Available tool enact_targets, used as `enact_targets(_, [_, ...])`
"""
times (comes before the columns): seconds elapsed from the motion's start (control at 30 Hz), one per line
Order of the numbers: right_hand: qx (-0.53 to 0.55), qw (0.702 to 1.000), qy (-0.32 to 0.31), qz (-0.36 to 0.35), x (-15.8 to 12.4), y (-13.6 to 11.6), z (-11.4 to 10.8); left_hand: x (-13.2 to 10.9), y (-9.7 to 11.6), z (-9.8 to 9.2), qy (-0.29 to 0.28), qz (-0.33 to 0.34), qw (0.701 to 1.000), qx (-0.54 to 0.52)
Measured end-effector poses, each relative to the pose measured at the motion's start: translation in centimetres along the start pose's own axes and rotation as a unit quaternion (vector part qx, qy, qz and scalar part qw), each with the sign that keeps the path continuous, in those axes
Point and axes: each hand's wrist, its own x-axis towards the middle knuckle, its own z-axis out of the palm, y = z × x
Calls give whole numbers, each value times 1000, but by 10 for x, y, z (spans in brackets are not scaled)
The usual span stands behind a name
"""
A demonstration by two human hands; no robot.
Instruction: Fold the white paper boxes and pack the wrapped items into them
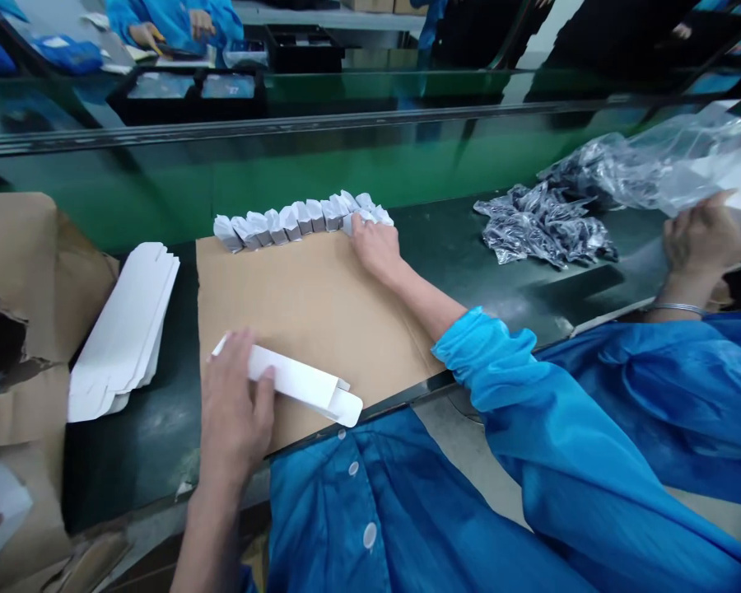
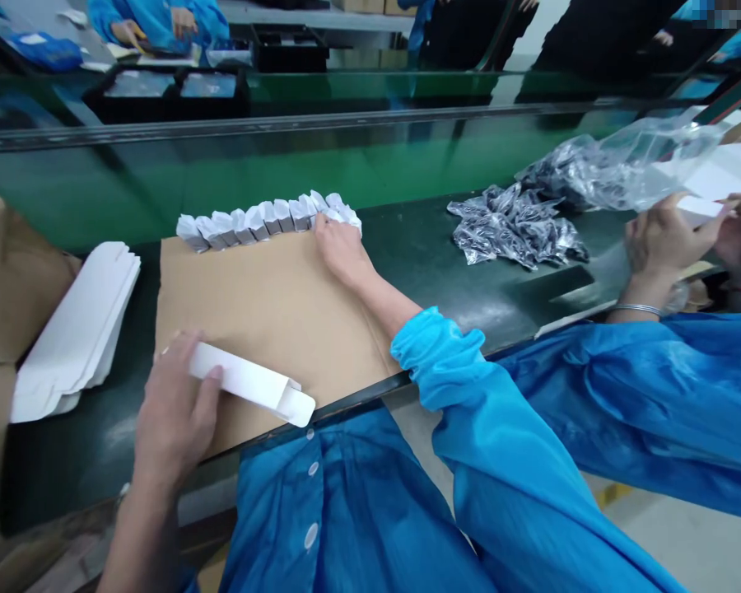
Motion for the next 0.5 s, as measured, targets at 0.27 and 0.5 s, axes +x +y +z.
enact_targets(0.27, [203, 955, -184, -115, -30, 26, -20, 13, 6, -12, -229, 225, 935, 151])
enact_targets(0.5, [129, 947, -145, -258, -88, 22, -18, 25, 26, 6, -256, 171, 938, 158])
